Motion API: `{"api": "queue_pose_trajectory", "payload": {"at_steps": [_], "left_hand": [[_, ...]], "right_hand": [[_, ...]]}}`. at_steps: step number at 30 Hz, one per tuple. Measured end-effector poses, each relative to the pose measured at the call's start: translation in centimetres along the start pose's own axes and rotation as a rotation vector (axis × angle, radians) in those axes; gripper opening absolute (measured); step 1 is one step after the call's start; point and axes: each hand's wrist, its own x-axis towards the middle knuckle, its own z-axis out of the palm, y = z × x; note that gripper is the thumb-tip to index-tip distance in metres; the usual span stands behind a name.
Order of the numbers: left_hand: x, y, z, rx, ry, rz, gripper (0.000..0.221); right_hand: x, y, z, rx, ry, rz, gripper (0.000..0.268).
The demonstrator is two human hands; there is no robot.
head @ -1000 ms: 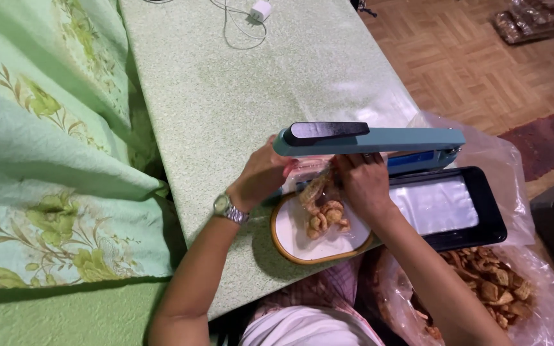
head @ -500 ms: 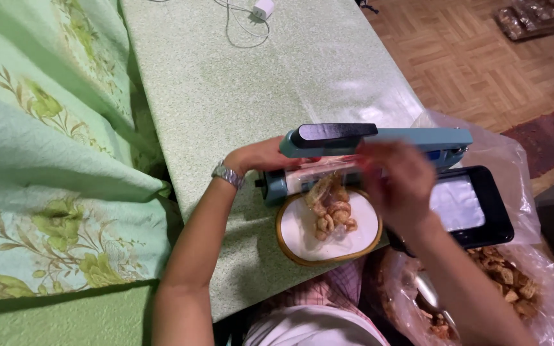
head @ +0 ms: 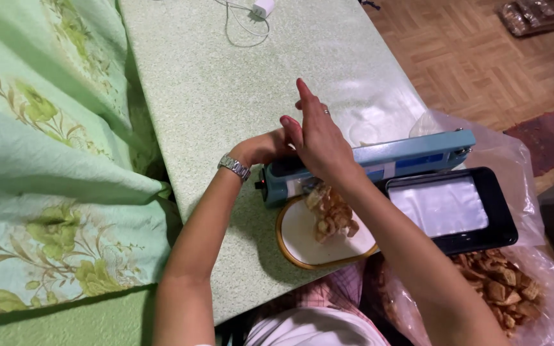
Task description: Packaging dried food pieces into small plastic bags and sealing them with a heat sealer
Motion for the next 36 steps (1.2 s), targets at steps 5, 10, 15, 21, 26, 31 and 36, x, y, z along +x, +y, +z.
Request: {"api": "queue_pose_trajectory", "payload": {"at_steps": [5,10,15,21,26,31,36], "left_hand": [[0.1,2.4,0.8,0.220,0.037,0.043,0.033],[1.2,1.4,0.9,0.316,0.033,-0.133,0.041],[2.9,-2.9,0.9,0.442,0.039,-0.360,0.052],[0.8,2.3,0.5,0.282,0.080,-0.251,0.046],[-2.9,15.1,-1.4,0.029,0.194,0.062,0.013],[-3.4,19.0,1.9,0.236,0.293,-0.171,0.011],[-5.0,24.2,2.8,0.484,0.464,-0.335,0.037]], "right_hand": [[-0.4,0.5,-0.2,0.129,0.088,-0.069,0.060],[-0.2,2.1,0.5,0.087,0.113,-0.112,0.060],[0.2,2.2,0.8,0.065,0.115,-0.109,0.061],[0.2,1.8,1.0,-0.046,0.040,-0.074,0.062],[-0.2,0.6,0.3,0.046,0.032,-0.072,0.063],[0.0,2.0,0.0,0.331,0.127,-0.095,0.069],[-1.2,3.0,-0.7,0.736,0.364,-0.049,0.055]]}}
